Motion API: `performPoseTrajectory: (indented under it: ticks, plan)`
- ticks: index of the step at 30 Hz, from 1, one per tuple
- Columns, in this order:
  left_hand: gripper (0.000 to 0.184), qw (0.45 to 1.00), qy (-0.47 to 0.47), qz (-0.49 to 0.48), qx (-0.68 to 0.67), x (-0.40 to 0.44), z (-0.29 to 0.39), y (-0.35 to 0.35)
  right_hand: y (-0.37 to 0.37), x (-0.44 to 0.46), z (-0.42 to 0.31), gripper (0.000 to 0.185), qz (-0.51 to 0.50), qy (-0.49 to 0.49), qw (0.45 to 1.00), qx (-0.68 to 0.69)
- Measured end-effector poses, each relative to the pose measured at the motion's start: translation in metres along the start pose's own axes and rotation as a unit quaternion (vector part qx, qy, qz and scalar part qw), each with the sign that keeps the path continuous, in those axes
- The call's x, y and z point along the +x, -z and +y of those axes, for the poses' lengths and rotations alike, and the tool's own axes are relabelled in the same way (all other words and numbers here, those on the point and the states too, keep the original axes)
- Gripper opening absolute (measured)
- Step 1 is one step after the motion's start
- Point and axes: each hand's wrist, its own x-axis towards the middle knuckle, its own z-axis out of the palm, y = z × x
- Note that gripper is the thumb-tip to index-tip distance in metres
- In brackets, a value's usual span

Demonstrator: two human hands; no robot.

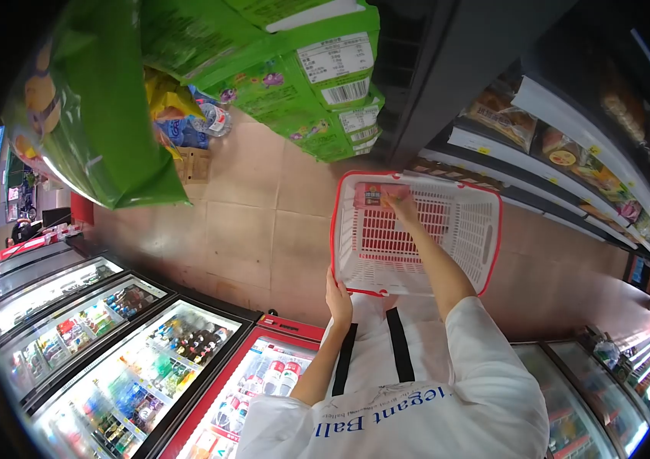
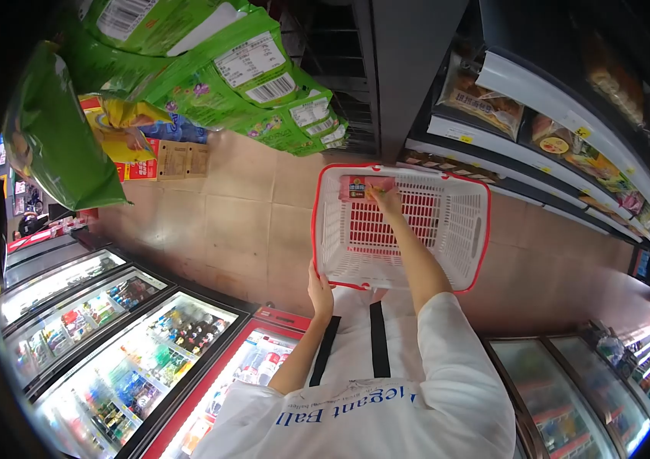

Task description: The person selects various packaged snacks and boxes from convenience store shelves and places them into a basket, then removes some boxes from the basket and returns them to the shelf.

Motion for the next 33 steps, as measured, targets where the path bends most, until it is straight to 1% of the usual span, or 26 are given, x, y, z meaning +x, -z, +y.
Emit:
performPoseTrajectory:
  ticks: [2,3,4,7,9,10,12,13,15,16,18,19,21,23,25,26,27,28,29,31,33]
  plan:
    - [0.044,1.000,0.001,-0.004,-0.002,-0.001,-0.002,0.001,-0.007,0.000,-0.003,0.028,-0.024,-0.003,0.996,0.086]
    - [0.044,1.000,0.001,-0.008,-0.004,-0.001,-0.001,0.002,-0.009,0.001,-0.004,0.025,-0.037,-0.005,0.991,0.129]
    - [0.044,1.000,0.001,-0.006,-0.005,-0.001,0.000,0.003,-0.008,0.003,-0.004,0.027,-0.044,-0.008,0.990,0.136]
    - [0.043,0.999,0.015,-0.005,-0.038,-0.001,-0.001,0.002,-0.006,0.006,0.001,0.043,-0.048,-0.017,0.993,0.110]
    - [0.043,0.997,-0.070,0.020,0.036,0.000,-0.007,0.001,-0.004,0.012,0.009,0.056,-0.045,-0.022,0.995,0.082]
    - [0.043,0.997,-0.072,0.022,0.036,0.001,-0.006,0.001,-0.005,0.017,0.017,0.064,-0.042,-0.024,0.997,0.064]
    - [0.043,0.999,-0.038,0.003,0.007,0.001,-0.006,0.002,-0.004,0.025,0.032,0.079,-0.035,-0.025,0.999,0.033]
    - [0.043,0.999,-0.040,0.002,0.008,0.001,-0.006,0.002,0.004,0.017,0.017,0.079,-0.033,-0.025,0.999,0.036]
    - [0.044,0.998,-0.064,0.015,0.010,0.000,-0.008,0.000,0.031,-0.017,-0.039,0.073,-0.046,-0.022,0.999,-0.009]
    - [0.044,0.998,-0.068,0.010,0.012,-0.001,-0.008,0.000,0.037,-0.031,-0.052,0.073,-0.041,-0.023,0.999,-0.006]
    - [0.043,0.999,-0.028,0.023,-0.005,0.001,-0.004,-0.002,0.051,-0.054,-0.076,0.064,0.066,0.020,0.987,-0.145]
    - [0.043,0.999,-0.036,0.017,-0.008,0.002,-0.002,-0.005,0.063,-0.072,-0.093,0.058,0.087,0.029,0.978,-0.187]
    - [0.042,0.998,0.006,0.052,0.017,0.002,0.003,-0.007,0.082,-0.099,-0.101,0.051,0.098,0.028,0.969,-0.224]
    - [0.042,0.999,-0.001,0.049,0.020,-0.001,0.010,-0.007,0.093,-0.117,-0.079,0.045,0.116,0.094,0.952,-0.266]
    - [0.041,0.998,-0.014,0.052,0.023,0.003,0.013,-0.005,0.116,-0.144,-0.093,0.038,0.126,0.152,0.949,-0.244]
    - [0.041,0.997,0.002,0.041,0.059,0.004,0.013,-0.003,0.130,-0.151,-0.103,0.038,0.135,0.162,0.947,-0.243]
    - [0.041,0.995,0.019,0.029,0.096,0.006,0.009,-0.001,0.144,-0.159,-0.113,0.031,0.098,0.155,0.971,-0.151]
    - [0.041,0.995,0.008,0.030,0.092,0.008,0.004,0.000,0.158,-0.165,-0.126,0.025,0.059,0.146,0.986,-0.058]
    - [0.041,0.994,0.013,0.018,0.103,0.013,-0.004,0.000,0.174,-0.166,-0.141,0.025,0.068,0.153,0.984,-0.056]
    - [0.040,0.994,0.007,0.003,0.112,0.018,-0.017,0.000,0.214,-0.170,-0.186,0.014,0.048,0.259,0.964,-0.023]
    - [0.042,0.994,0.056,0.038,0.089,0.023,-0.024,-0.005,0.264,-0.190,-0.271,0.011,0.110,0.336,0.934,-0.059]
